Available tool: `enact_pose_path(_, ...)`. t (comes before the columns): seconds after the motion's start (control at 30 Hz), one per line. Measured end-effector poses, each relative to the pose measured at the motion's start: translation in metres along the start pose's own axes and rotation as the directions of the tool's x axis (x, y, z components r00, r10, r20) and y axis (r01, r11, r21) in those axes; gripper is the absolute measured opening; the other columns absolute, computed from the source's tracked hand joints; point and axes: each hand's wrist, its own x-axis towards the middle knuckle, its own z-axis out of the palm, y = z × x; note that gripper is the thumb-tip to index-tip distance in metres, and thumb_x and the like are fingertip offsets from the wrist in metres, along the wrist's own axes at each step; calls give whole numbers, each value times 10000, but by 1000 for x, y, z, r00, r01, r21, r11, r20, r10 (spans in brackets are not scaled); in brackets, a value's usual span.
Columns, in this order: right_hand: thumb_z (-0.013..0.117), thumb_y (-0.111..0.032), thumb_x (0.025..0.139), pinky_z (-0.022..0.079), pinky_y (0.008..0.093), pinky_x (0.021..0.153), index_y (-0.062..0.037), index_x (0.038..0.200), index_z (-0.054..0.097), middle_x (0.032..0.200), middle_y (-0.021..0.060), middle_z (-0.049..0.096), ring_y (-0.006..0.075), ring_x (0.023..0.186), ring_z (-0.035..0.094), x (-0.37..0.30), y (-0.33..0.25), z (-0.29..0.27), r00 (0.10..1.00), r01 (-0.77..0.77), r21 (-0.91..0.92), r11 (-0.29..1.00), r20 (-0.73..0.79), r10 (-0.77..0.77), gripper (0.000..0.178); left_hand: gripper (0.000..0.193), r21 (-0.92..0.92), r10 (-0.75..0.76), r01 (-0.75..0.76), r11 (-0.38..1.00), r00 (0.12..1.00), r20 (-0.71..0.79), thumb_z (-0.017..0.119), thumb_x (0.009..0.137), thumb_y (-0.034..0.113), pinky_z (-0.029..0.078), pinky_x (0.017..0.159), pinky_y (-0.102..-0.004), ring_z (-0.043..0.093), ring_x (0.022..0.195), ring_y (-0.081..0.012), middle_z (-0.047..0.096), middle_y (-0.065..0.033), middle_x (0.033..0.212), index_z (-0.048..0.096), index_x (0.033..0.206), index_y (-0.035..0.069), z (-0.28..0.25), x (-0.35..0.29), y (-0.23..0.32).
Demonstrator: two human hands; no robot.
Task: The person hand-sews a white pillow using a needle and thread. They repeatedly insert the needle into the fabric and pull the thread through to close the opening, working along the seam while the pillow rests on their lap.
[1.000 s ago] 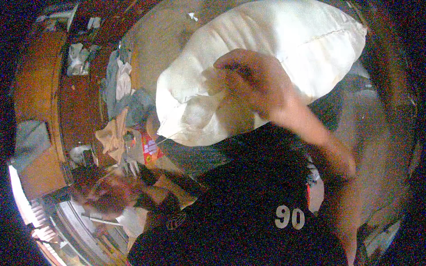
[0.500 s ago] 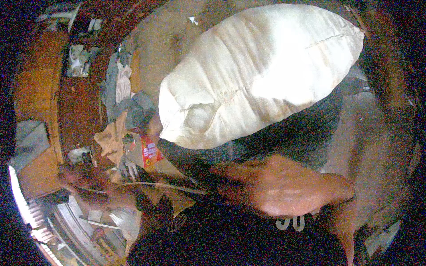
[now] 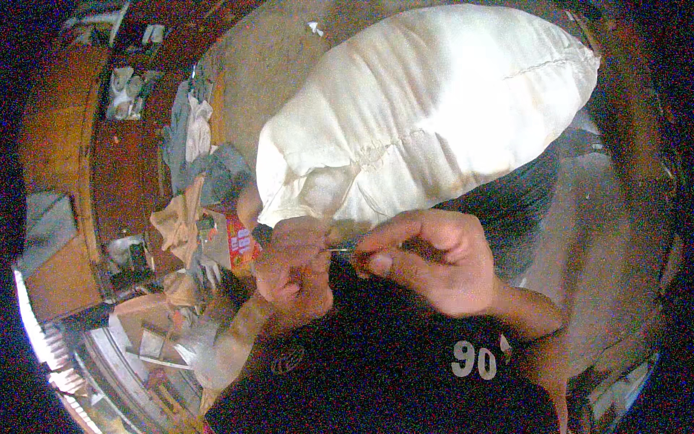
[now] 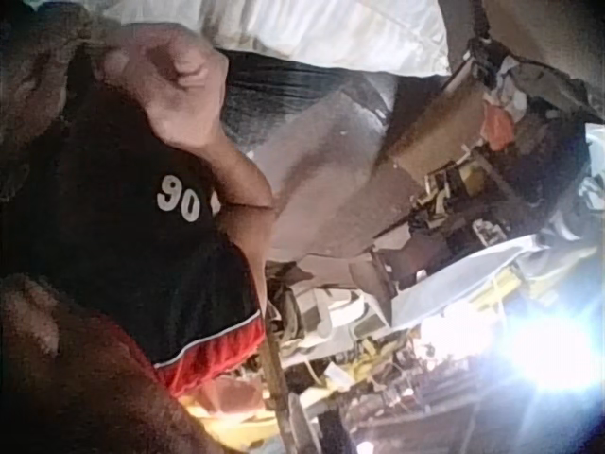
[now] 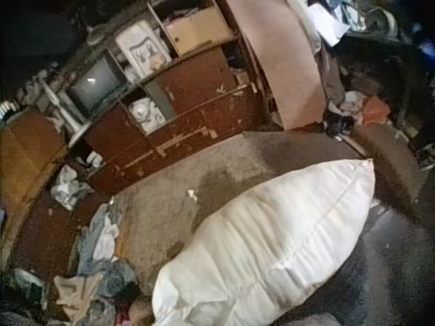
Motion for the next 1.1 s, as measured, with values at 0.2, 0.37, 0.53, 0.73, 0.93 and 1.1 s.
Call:
enact_pose_path(0.2, 609, -29, 952, 522, 292, 811, 37, 1028, 691, 956, 93, 712, 156, 896, 659, 15, 4, -8, 992, -26, -17, 1000, -122, 24, 130, 318, 216, -35, 20, 976, 997, 65, 789, 785, 61, 482, 942, -507, 635, 1051, -346, 670, -124, 1101, 639, 1065, 45, -5, 6, -11)
enact_pose_path(0.37, 560, -99, 1002, 538, 309, 831, 44, 1071, 665, 931, 108, 697, 185, 873, 672, 53, 7, -31, 952, 83, -211, 974, -271, -140, 191, 300, 626, 28, -67, 777, 997, 72, 757, 738, 73, 388, 1050, -514, 518, 1257, -319, 655, -54, 1194, 724, 1035, 94, -4, 51, -42)
enact_pose_path(0.53, 583, -134, 1000, 536, 283, 819, 57, 1091, 667, 956, 99, 716, 152, 885, 673, 68, 21, -28, 963, 81, -122, 989, -245, -109, 228, 290, 620, 38, -90, 779, 995, 97, 709, 661, -8, 411, 1028, -501, 550, 1218, -308, 674, -27, 1139, 742, 929, 98, -14, 40, -52)
enact_pose_path(0.73, 525, -122, 1026, 545, 334, 865, 50, 1148, 632, 1017, 136, 710, 195, 914, 685, 69, 33, -35, 974, -22, -69, 997, -226, 6, 237, 225, 554, 114, -117, 824, 993, 41, 700, 665, -26, 432, 1010, -468, 611, 1106, -292, 691, -35, 1075, 701, 864, 81, -11, 33, -56)
enact_pose_path(0.93, 556, -188, 1016, 526, 281, 779, 27, 1117, 655, 941, 78, 714, 139, 825, 655, 74, 47, -44, 948, 24, 38, 999, -319, -11, 258, 182, 542, 32, -90, 836, 993, 115, 681, 678, -58, 489, 919, -436, 618, 1069, -328, 669, -101, 1062, 659, 833, 35, -18, 36, -57)
enact_pose_path(1.1, 534, -158, 1025, 534, 299, 792, 37, 1141, 624, 977, 108, 700, 170, 852, 666, 77, 45, -48, 960, 32, 65, 997, -279, -12, 245, 157, 462, -38, -45, 886, 985, 170, 689, 719, -59, 509, 875, -423, 618, 1043, -341, 644, -124, 1090, 646, 843, 27, -25, 47, -43)
